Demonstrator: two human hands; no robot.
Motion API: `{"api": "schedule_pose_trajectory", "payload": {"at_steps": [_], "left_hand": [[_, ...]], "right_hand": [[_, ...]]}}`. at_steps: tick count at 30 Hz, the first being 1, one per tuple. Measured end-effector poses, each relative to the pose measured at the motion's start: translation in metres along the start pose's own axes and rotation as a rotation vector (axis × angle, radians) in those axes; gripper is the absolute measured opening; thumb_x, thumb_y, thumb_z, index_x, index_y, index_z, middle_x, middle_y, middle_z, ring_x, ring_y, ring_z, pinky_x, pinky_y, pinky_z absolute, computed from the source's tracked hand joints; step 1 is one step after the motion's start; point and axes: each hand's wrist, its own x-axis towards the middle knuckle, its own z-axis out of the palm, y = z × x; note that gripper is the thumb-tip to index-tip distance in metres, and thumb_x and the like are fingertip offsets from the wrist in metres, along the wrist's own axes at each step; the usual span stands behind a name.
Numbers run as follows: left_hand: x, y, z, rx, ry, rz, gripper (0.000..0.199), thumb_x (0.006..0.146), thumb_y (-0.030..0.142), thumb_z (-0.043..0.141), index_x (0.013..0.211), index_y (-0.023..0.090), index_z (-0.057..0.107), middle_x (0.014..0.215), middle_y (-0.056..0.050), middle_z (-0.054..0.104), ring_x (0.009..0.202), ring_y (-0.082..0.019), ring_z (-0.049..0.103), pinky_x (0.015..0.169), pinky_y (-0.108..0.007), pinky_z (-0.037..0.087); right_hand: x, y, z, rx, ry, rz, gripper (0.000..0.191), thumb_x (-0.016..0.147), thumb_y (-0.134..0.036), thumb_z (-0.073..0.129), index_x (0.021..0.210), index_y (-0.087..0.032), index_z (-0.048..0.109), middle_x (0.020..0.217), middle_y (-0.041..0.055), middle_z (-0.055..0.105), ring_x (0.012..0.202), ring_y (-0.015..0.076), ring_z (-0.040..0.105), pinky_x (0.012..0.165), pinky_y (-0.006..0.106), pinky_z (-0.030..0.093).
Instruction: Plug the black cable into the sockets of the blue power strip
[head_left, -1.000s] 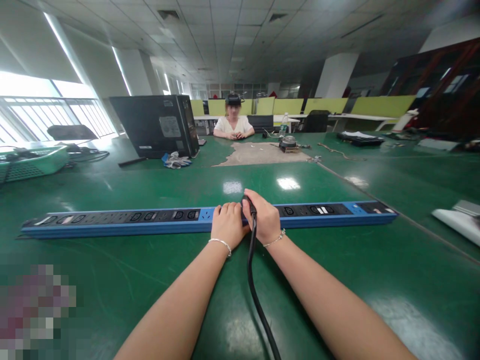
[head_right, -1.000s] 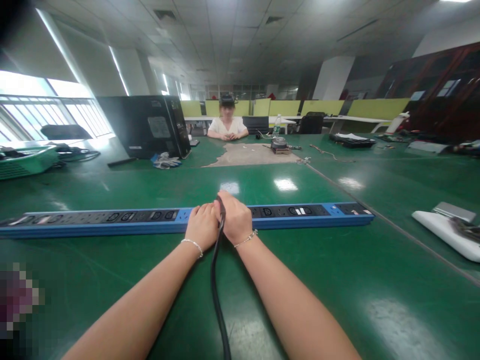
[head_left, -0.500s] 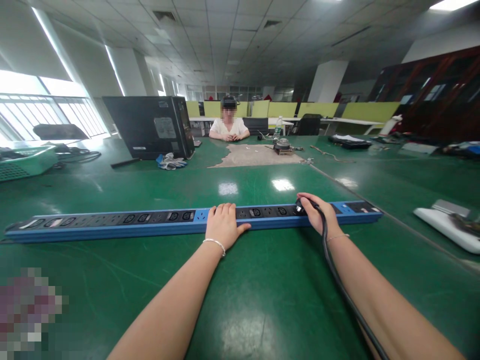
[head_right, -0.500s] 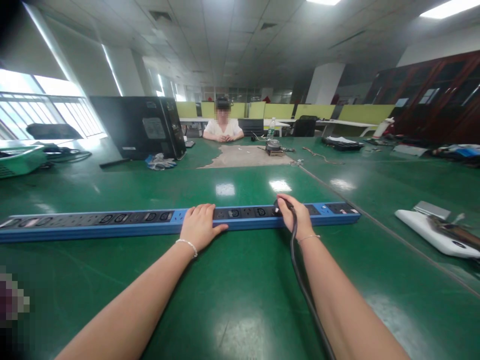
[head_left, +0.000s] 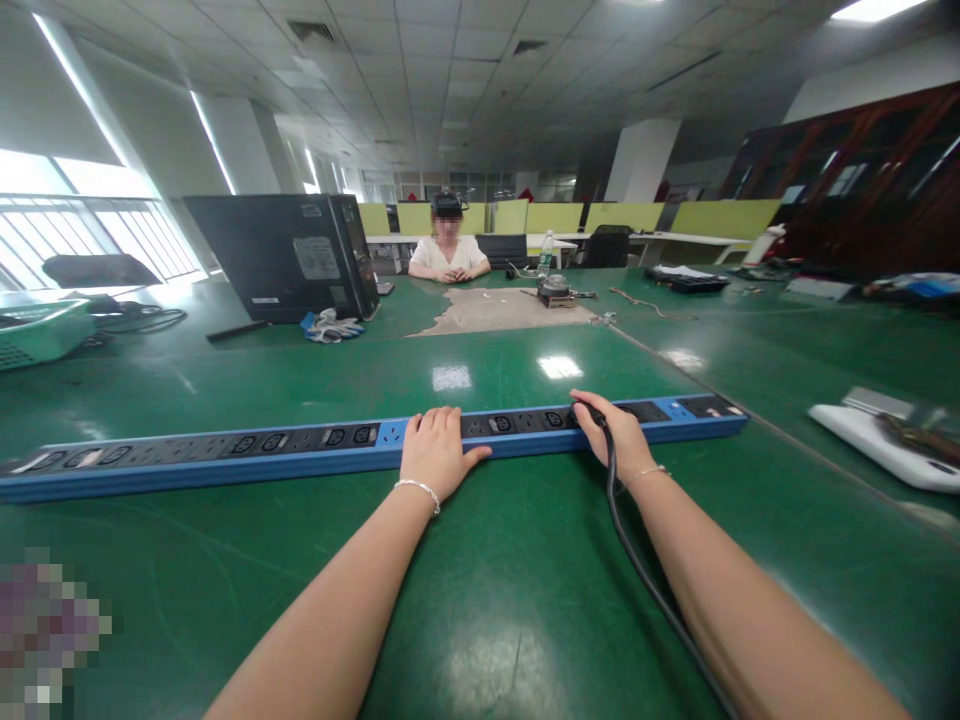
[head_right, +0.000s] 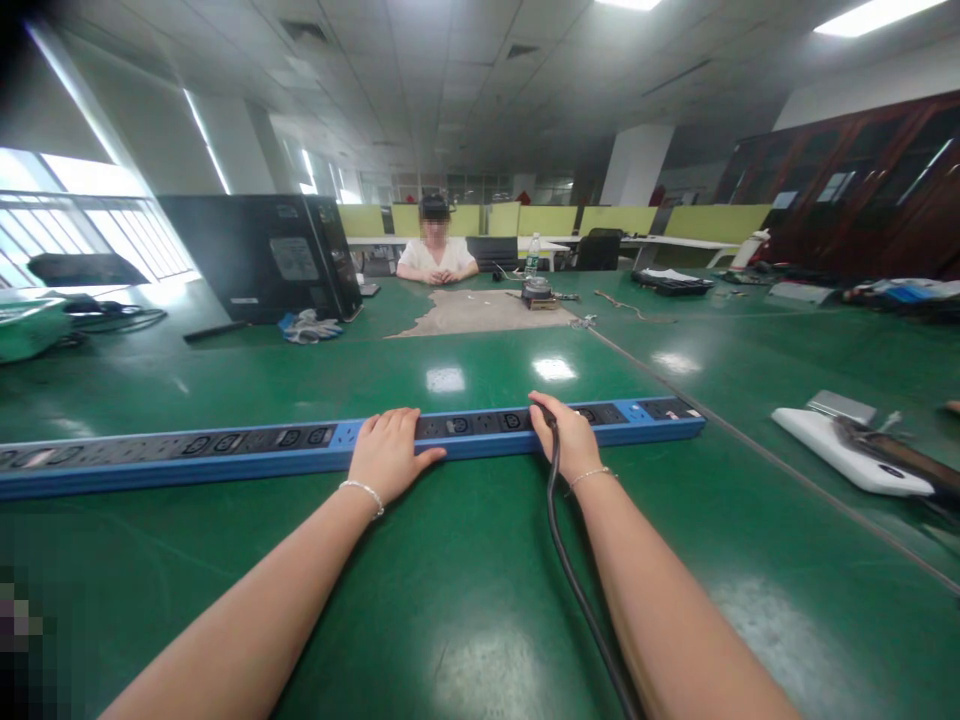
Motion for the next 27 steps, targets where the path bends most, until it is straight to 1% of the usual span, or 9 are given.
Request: {"api": "schedule_pose_trajectory", "payload": {"at_steps": [3, 5, 9, 14, 17, 19, 23, 24, 27], "left_hand": [[0.0, 0.0, -0.001, -0.002, -0.006, -0.007, 0.064, 0.077, 0.06, 0.048, 0.122, 0.015, 0.047, 0.124, -0.014, 0.054, 0.117, -0.027, 0.045, 0.1, -0.044, 0.029], [0.0, 0.0, -0.001, -0.005, -0.006, -0.01, 0.063, 0.077, 0.06, 0.048, 0.122, 0.016, 0.047, 0.124, -0.014, 0.055, 0.117, -0.028, 0.046, 0.1, -0.045, 0.029], [0.001, 0.0, -0.001, -0.008, 0.005, -0.011, 0.064, 0.076, 0.06, 0.048, 0.122, 0.015, 0.047, 0.123, -0.015, 0.055, 0.116, -0.028, 0.046, 0.1, -0.045, 0.03], [0.001, 0.0, -0.001, 0.002, 0.011, -0.002, 0.065, 0.076, 0.06, 0.049, 0.12, 0.013, 0.048, 0.121, -0.015, 0.056, 0.115, -0.028, 0.047, 0.099, -0.045, 0.031], [0.001, 0.0, -0.001, 0.013, 0.013, -0.002, 0.065, 0.076, 0.06, 0.05, 0.12, 0.013, 0.048, 0.121, -0.015, 0.056, 0.115, -0.028, 0.047, 0.099, -0.045, 0.031], [0.001, 0.0, -0.001, 0.017, 0.01, -0.002, 0.065, 0.076, 0.06, 0.05, 0.12, 0.013, 0.048, 0.121, -0.015, 0.056, 0.115, -0.028, 0.047, 0.099, -0.044, 0.031], [0.002, 0.0, -0.001, 0.017, 0.0, -0.005, 0.064, 0.075, 0.061, 0.05, 0.12, 0.015, 0.048, 0.121, -0.014, 0.056, 0.115, -0.028, 0.047, 0.099, -0.043, 0.031], [0.002, 0.0, -0.002, 0.016, -0.002, -0.006, 0.064, 0.075, 0.061, 0.05, 0.12, 0.015, 0.048, 0.121, -0.014, 0.056, 0.115, -0.028, 0.047, 0.099, -0.043, 0.031], [0.002, -0.001, -0.002, 0.015, -0.005, -0.001, 0.064, 0.075, 0.061, 0.049, 0.12, 0.014, 0.048, 0.121, -0.014, 0.056, 0.115, -0.028, 0.047, 0.099, -0.043, 0.032]], "right_hand": [[-0.003, -0.001, 0.001, -0.023, 0.011, -0.07, 0.032, 0.083, -0.035, 0.044, 0.105, -0.023, 0.064, 0.109, 0.0052, 0.066, 0.096, 0.0212, 0.063, 0.088, 0.039, 0.047], [-0.004, -0.001, 0.001, -0.033, 0.003, -0.094, 0.03, 0.083, -0.034, 0.044, 0.105, -0.023, 0.063, 0.112, 0.0053, 0.065, 0.097, 0.0206, 0.062, 0.091, 0.04, 0.046], [-0.005, 0.0, 0.006, -0.071, 0.031, -0.07, 0.03, 0.084, -0.034, 0.044, 0.104, -0.023, 0.063, 0.11, 0.0058, 0.066, 0.099, 0.0208, 0.061, 0.095, 0.042, 0.041], [-0.009, 0.004, 0.021, -0.205, 0.169, 0.026, 0.036, 0.083, -0.036, 0.044, 0.108, -0.017, 0.062, 0.109, 0.0109, 0.065, 0.111, 0.0263, 0.054, 0.097, 0.048, 0.037], [-0.008, 0.003, 0.024, -0.175, 0.157, 0.017, 0.035, 0.084, -0.038, 0.042, 0.102, -0.019, 0.064, 0.109, 0.0088, 0.066, 0.115, 0.0261, 0.05, 0.098, 0.048, 0.034], [-0.003, 0.002, 0.017, -0.097, 0.205, 0.018, 0.037, 0.086, -0.041, 0.04, 0.103, -0.019, 0.064, 0.109, 0.0089, 0.065, 0.114, 0.0245, 0.052, 0.099, 0.047, 0.034], [0.009, 0.018, -0.017, -0.002, 0.446, 0.102, 0.044, 0.089, -0.043, 0.032, 0.113, -0.018, 0.059, 0.118, 0.0112, 0.06, 0.116, 0.0224, 0.05, 0.101, 0.045, 0.032], [0.011, 0.027, -0.026, -0.025, 0.436, 0.118, 0.045, 0.089, -0.044, 0.031, 0.111, -0.018, 0.06, 0.117, 0.0111, 0.061, 0.118, 0.0234, 0.048, 0.102, 0.046, 0.03], [0.012, 0.059, -0.048, -0.107, 0.296, 0.215, 0.048, 0.086, -0.048, 0.034, 0.105, -0.018, 0.065, 0.111, 0.0113, 0.064, 0.122, 0.0279, 0.044, 0.102, 0.048, 0.029]]}}
